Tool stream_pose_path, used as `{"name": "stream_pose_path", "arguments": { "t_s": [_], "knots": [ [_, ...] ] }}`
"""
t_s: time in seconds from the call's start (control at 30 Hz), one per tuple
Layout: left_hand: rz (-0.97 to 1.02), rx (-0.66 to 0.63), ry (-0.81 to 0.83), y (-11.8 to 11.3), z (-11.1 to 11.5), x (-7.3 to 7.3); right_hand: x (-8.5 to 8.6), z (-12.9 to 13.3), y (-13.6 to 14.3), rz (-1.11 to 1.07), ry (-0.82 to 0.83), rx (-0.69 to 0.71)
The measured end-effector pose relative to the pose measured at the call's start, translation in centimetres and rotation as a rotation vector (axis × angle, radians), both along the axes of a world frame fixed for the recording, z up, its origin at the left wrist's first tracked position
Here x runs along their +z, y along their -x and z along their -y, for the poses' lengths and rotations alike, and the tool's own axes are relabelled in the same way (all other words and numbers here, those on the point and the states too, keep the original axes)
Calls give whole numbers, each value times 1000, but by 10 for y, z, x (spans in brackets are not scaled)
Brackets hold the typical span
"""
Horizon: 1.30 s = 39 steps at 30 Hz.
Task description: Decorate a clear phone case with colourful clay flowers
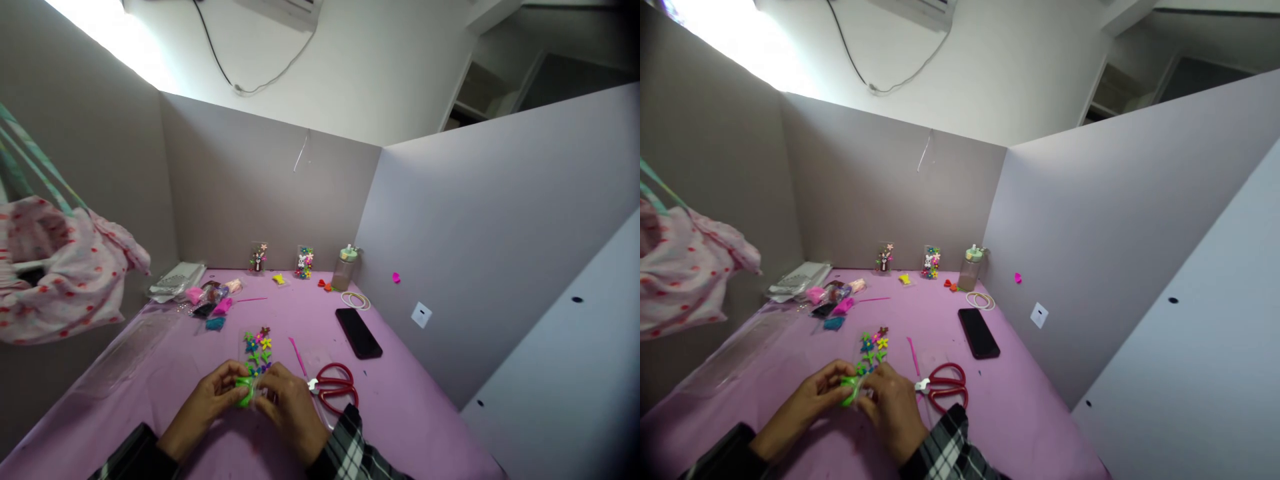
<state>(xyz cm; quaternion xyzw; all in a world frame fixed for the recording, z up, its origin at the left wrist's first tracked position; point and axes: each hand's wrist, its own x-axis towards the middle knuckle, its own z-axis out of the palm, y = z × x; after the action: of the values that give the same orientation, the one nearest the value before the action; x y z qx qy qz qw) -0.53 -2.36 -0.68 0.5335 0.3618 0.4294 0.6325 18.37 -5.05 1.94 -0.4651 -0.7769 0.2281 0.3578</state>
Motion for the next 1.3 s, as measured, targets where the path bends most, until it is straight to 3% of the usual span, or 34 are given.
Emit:
{"name": "stream_pose_path", "arguments": {
  "t_s": [0.23, 0.4, 0.6, 1.07, 1.3],
  "knots": [
    [5, -25, 14, -5, 4, 6, -6, 0, 3, -55, -11, -1],
    [35, -29, 31, -6, 6, 11, 2, 0, 5, -201, 26, -59],
    [52, -1, 49, -2, 5, 10, 6, -2, 2, -350, 80, -2],
    [53, -93, 83, -1, 9, 10, 9, 3, 1, -272, 11, -115],
    [40, -130, 100, -3, 9, 6, 0, 3, 3, -123, -67, -12]
  ]
}}
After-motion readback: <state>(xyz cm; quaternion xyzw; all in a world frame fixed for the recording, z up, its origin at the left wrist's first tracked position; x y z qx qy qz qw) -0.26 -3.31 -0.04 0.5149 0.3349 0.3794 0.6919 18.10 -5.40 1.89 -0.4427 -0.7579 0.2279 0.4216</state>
